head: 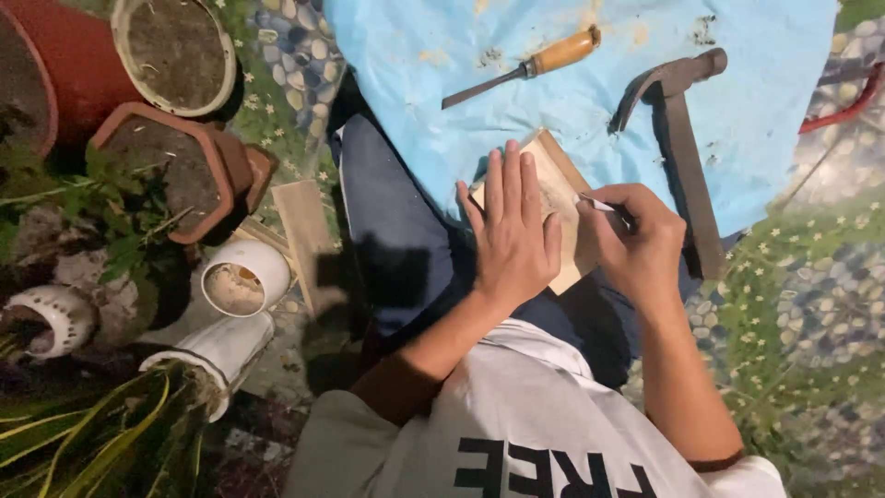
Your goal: The person hand-sands a small wooden block to smooth its edges and surfaces using a piece of sandpaper.
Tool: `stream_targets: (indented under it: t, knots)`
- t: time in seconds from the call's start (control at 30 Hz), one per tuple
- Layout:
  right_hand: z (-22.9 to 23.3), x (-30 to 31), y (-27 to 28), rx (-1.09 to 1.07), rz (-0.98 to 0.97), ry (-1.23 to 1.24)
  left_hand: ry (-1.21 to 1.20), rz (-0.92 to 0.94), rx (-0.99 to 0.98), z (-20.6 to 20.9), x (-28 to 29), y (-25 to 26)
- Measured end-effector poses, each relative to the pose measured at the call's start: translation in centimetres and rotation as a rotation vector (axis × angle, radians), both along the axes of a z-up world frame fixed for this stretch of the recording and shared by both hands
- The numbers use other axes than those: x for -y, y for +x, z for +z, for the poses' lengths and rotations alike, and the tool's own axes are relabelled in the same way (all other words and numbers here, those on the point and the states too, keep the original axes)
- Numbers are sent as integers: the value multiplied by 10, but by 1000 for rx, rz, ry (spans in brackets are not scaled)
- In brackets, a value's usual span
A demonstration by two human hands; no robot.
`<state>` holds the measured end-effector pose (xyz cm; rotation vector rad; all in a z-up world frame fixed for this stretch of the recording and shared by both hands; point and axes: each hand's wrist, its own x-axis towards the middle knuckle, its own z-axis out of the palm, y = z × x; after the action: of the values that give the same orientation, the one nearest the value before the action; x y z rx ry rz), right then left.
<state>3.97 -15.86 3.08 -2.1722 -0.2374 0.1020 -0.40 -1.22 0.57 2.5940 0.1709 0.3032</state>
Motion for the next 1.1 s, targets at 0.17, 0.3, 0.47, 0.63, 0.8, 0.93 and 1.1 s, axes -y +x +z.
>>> stream_targets:
  t: [0.17, 0.3, 0.47, 0.63, 0.8, 0.93, 1.1]
  knots:
    - [3, 11, -4, -5, 41, -68, -21, 30, 40, 1, -1, 2]
    - [-1, 0, 4, 38, 46, -37, -27, 13, 25, -2, 2, -3]
    - [10, 11, -8, -39, 37, -39, 5, 23, 28, 3, 1, -2]
    - [-4, 8, 3, 11, 70, -123, -37, 6, 22, -2, 5, -4]
    - [5, 12, 5, -5, 104, -76, -3, 11, 15, 2, 1, -5]
    - [-1, 17, -2, -101, 66, -44, -10, 30, 12, -2, 1, -5]
    - [-17, -5, 19, -36, 69, 33, 27, 7, 3, -3, 1, -3]
